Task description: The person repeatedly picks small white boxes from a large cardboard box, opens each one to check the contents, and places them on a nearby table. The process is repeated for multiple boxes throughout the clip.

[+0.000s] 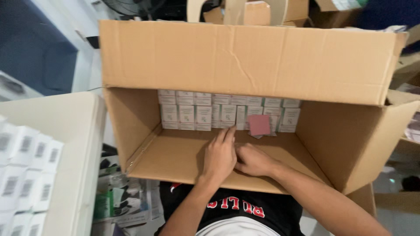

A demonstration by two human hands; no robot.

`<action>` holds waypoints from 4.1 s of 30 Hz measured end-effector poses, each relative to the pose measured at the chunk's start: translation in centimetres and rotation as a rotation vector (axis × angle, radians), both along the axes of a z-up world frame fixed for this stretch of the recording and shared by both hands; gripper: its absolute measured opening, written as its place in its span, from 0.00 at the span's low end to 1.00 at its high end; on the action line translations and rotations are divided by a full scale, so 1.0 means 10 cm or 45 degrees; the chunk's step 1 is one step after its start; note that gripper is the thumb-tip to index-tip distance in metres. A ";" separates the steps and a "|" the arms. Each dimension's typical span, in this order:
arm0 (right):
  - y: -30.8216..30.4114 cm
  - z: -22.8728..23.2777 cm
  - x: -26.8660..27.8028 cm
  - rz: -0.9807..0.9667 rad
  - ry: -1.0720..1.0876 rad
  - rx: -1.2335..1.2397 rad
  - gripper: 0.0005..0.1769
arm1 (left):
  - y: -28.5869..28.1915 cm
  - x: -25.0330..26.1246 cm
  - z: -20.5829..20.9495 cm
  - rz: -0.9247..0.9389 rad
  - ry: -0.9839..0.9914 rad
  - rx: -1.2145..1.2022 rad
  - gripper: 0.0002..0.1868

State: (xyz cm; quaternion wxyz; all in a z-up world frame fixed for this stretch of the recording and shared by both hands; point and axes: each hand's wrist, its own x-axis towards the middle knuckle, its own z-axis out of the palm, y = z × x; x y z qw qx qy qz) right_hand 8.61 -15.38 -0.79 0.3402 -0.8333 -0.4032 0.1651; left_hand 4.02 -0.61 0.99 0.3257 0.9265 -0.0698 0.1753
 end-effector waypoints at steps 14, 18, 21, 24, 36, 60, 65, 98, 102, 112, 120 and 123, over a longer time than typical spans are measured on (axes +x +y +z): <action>-0.30 -0.52 1.36 -0.474 -0.792 -0.315 0.33 | -0.04 0.02 -0.38 -0.162 0.422 0.309 0.40; -0.68 -0.75 1.92 -0.830 -0.516 -0.686 0.22 | -0.01 0.02 -0.43 -0.183 0.367 0.300 0.39; -0.82 -0.89 2.00 -0.915 -0.975 -0.405 0.24 | -0.02 0.04 -0.42 -0.195 0.345 0.258 0.35; -0.81 -0.93 1.89 -0.973 -1.018 -0.393 0.22 | -0.03 0.02 -0.42 -0.191 0.399 0.214 0.31; -0.35 0.37 0.67 -0.651 -0.459 -0.467 0.27 | -0.02 0.01 -0.14 -0.113 0.112 -0.022 0.51; -0.46 0.05 0.41 -0.660 0.906 0.581 0.19 | 0.03 -0.18 -0.14 0.038 -0.258 -0.702 0.46; -0.35 -0.03 0.35 -0.600 1.004 0.533 0.22 | 0.02 -0.16 -0.12 -0.149 -0.088 -0.707 0.54; -0.30 0.18 0.10 -0.231 -0.377 0.604 0.15 | 0.04 -0.09 -0.22 0.077 0.025 -0.298 0.42; -0.29 0.27 0.09 -0.196 -0.517 0.480 0.16 | 0.05 -0.09 -0.25 0.141 -0.142 -0.098 0.44; -0.24 0.20 0.11 -0.254 -0.077 0.232 0.14 | -0.01 -0.11 -0.22 0.071 -0.234 0.013 0.41; -0.32 0.06 0.26 -0.418 0.248 0.347 0.13 | -0.05 -0.10 -0.21 0.145 -0.135 -0.013 0.45; -0.30 -0.01 0.30 -0.467 0.485 0.468 0.12 | -0.05 -0.09 -0.22 0.150 -0.125 -0.036 0.44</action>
